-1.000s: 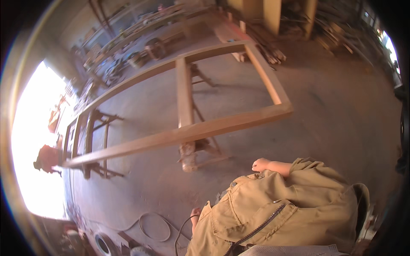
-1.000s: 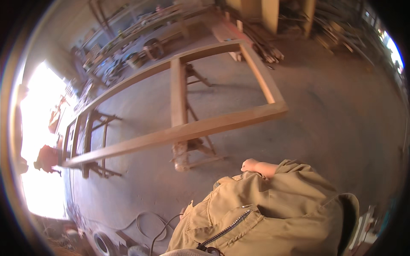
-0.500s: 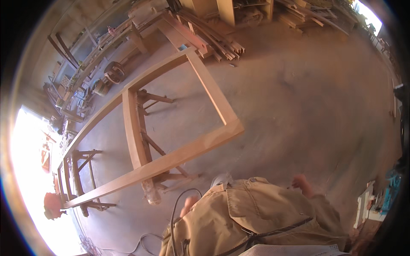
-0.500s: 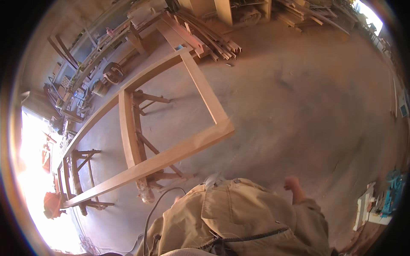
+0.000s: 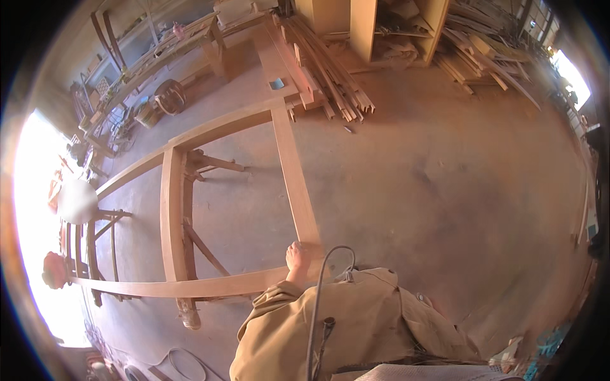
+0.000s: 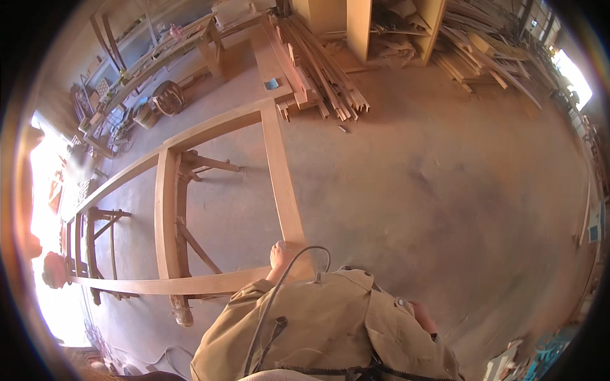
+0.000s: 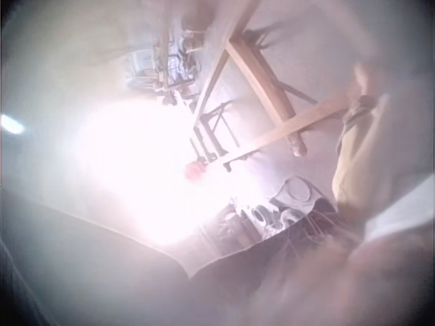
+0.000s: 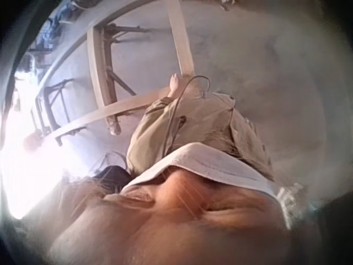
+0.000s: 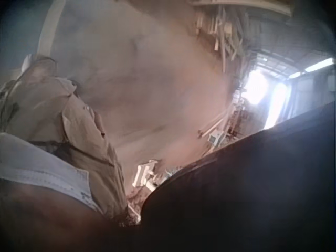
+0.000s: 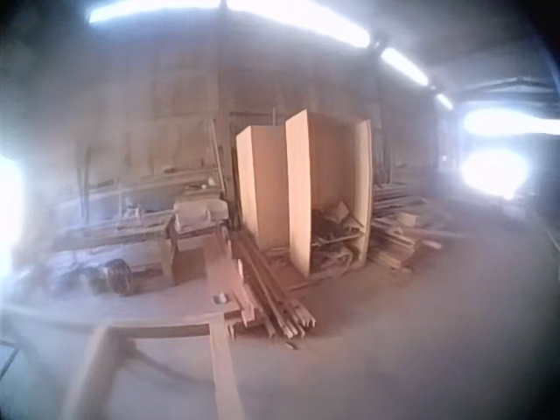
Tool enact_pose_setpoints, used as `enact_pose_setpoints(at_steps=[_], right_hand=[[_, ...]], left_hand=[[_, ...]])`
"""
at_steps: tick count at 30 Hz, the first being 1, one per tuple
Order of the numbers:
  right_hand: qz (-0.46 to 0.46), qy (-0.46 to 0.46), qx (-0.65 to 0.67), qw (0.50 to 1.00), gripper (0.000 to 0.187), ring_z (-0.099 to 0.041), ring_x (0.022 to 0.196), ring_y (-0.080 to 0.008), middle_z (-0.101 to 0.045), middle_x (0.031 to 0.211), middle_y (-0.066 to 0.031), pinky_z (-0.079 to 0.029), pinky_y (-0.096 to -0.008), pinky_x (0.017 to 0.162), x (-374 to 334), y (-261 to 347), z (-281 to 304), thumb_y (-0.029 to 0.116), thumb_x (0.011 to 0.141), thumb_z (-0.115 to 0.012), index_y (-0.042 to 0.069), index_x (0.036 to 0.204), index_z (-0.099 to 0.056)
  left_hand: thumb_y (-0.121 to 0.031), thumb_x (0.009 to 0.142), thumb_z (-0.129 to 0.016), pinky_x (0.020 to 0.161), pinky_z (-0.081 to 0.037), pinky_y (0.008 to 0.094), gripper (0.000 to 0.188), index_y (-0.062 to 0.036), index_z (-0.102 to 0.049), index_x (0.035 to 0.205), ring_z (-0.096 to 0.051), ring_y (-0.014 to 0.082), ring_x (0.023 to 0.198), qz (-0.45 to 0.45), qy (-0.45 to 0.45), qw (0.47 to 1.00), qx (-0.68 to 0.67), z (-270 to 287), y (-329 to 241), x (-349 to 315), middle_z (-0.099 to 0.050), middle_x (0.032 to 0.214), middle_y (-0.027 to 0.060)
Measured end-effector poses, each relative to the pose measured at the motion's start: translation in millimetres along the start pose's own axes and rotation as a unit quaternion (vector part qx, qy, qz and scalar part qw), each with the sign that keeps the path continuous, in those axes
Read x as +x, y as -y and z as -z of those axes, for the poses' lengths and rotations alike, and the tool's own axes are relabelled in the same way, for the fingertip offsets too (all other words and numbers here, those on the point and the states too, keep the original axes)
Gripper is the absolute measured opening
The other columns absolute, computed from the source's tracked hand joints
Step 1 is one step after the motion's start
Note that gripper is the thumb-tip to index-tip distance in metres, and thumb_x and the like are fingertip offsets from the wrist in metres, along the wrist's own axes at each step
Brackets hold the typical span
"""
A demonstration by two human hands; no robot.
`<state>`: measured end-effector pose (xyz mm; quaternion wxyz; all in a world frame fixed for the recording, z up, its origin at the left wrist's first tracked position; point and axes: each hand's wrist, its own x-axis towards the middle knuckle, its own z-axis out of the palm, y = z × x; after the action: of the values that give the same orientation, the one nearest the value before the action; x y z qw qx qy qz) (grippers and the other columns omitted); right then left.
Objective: The person uses a nail gun to secure a wooden frame, then retrieves a putty knife and a container of filler. They scoop filler and apply it to the joints of the wooden frame using the putty knife.
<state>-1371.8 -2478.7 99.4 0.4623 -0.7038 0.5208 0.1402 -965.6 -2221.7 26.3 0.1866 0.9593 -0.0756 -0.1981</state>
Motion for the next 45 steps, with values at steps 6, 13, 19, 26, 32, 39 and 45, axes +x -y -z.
enact_pose_setpoints(at_steps=[6,13,19,26,32,39,45], right_hand=[[0.124,-0.101,-0.1,0.982,0.016,-0.06,0.075,-0.0228,-0.06,0.072,-0.0091,-0.048,-0.0367,0.065,108,-89,93,0.017,0.079,-0.053,0.004,0.083,-0.06],[0.021,0.02,-0.098,0.995,0.015,-0.057,0.063,-0.0196,-0.057,0.067,-0.0071,-0.047,-0.0346,0.054,269,20,160,0.018,0.082,-0.049,0.004,0.081,-0.056],[0.046,0.026,-0.135,0.989,0.016,-0.055,0.054,-0.0168,-0.054,0.062,-0.0054,-0.046,-0.0328,0.046,406,157,267,0.018,0.085,-0.046,0.005,0.079,-0.053],[0.045,-0.005,0.002,0.999,0.029,-0.056,0.053,-0.0141,-0.058,0.078,-0.0075,-0.047,-0.026,0.041,573,378,294,0.022,0.086,-0.048,0.003,0.106,-0.055],[0.05,0.164,-0.053,0.984,0.03,-0.058,0.06,-0.0155,-0.059,0.082,-0.0074,-0.047,-0.0282,0.049,628,468,207,0.024,0.085,-0.05,0.003,0.107,-0.055],[0.112,0.209,-0.292,0.927,0.025,-0.058,0.068,-0.0153,-0.063,0.074,-0.0073,-0.046,-0.0307,0.063,698,543,209,0.024,0.078,-0.051,0.004,0.086,-0.063],[0.155,0.22,-0.366,0.891,0.026,-0.059,0.067,-0.0157,-0.063,0.073,-0.0067,-0.047,-0.0295,0.063,721,698,177,0.023,0.079,-0.051,0.002,0.088,-0.062]], left_hand=[[-0.032,0.068,-0.064,0.084,-0.047,0.0406,0.054,0.0056,-0.05,0.104,-0.057,0.0368,0.097,0.204,-0.027,0.977,-0.049,-4,-57,58,-0.059,0.1,0.0232],[-0.035,0.06,-0.07,0.078,-0.049,0.0391,0.05,0.0046,-0.06,0.09,-0.061,0.0316,0.091,0.281,0.077,0.952,-0.096,16,-35,70,-0.063,0.092,0.0193],[-0.02,0.069,-0.062,0.077,-0.049,0.0379,0.029,-0.0056,-0.063,0.094,-0.061,0.0299,0.087,0.283,-0.029,0.958,-0.029,-20,-110,82,-0.063,0.096,0.0153],[-0.003,0.069,-0.051,0.075,-0.048,0.0375,0.032,-0.014,-0.064,0.096,-0.059,0.028,0.086,0.164,-0.068,0.973,-0.146,-22,-202,170,-0.06,0.091,0.01],[-0.003,0.071,-0.048,0.074,-0.047,0.0387,0.023,-0.0108,-0.064,0.086,-0.058,0.0329,0.087,0.208,-0.143,0.954,-0.159,-37,-153,286,-0.061,0.087,0.0156],[-0.008,0.072,-0.056,0.076,-0.045,0.0404,0.02,-0.0084,-0.06,0.091,-0.056,0.0321,0.088,0.199,-0.21,0.939,-0.183,80,-204,424,-0.059,0.09,0.0143],[-0.026,0.068,-0.068,0.087,-0.041,0.0395,0.049,-0.0058,-0.052,0.11,-0.05,0.0303,0.101,0.298,-0.296,0.892,-0.166,115,-206,521,-0.055,0.104,0.0147]])
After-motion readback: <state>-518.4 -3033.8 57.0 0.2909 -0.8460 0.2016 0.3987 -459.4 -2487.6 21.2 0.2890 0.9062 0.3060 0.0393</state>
